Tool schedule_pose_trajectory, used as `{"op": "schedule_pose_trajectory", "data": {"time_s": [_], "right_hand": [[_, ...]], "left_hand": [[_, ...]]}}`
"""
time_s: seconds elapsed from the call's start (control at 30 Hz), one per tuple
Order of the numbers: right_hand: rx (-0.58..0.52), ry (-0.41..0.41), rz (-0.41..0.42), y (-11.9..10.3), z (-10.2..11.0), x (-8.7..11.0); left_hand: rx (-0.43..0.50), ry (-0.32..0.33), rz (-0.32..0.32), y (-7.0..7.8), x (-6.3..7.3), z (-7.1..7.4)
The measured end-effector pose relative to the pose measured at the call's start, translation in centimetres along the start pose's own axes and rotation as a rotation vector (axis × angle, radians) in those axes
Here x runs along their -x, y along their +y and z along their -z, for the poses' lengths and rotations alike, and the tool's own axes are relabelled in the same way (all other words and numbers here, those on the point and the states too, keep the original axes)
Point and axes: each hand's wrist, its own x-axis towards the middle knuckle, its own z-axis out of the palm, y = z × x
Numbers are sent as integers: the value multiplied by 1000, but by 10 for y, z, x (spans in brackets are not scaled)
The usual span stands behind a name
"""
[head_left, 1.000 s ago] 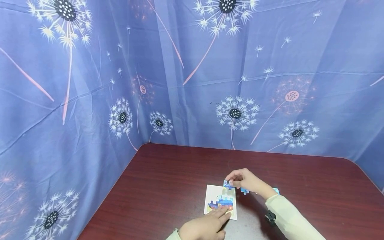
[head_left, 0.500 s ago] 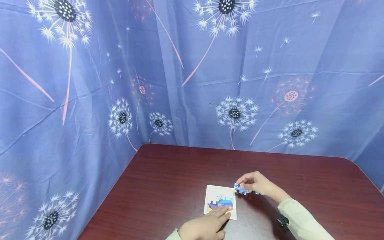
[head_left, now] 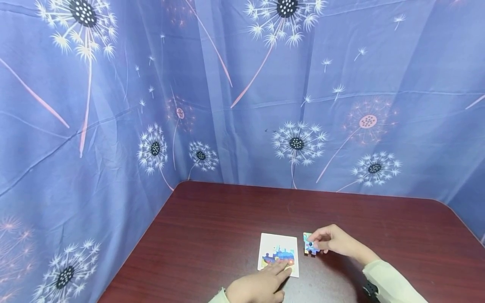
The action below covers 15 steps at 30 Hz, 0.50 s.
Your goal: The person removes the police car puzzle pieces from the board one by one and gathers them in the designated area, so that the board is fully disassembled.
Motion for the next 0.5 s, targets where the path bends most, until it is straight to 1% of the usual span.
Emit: {"op": "schedule_pose_trajectory", "data": {"time_s": [0.1, 0.2, 0.33, 0.43, 0.5], "right_hand": [[-17, -13, -14, 3, -1, 3], [-24, -17, -16, 6, -4, 5], [-16, -5, 9, 9, -7, 6], [4, 10, 37, 9, -8, 5], [21, 24, 53, 9, -9, 3]], "left_hand": [[-4, 1, -1, 0, 1, 2], [-25, 12, -13, -2, 1, -2], [-46, 35, -34, -7, -2, -10], [-49, 35, -31, -8, -3, -12], [-37, 25, -18, -7, -3, -10]]}}
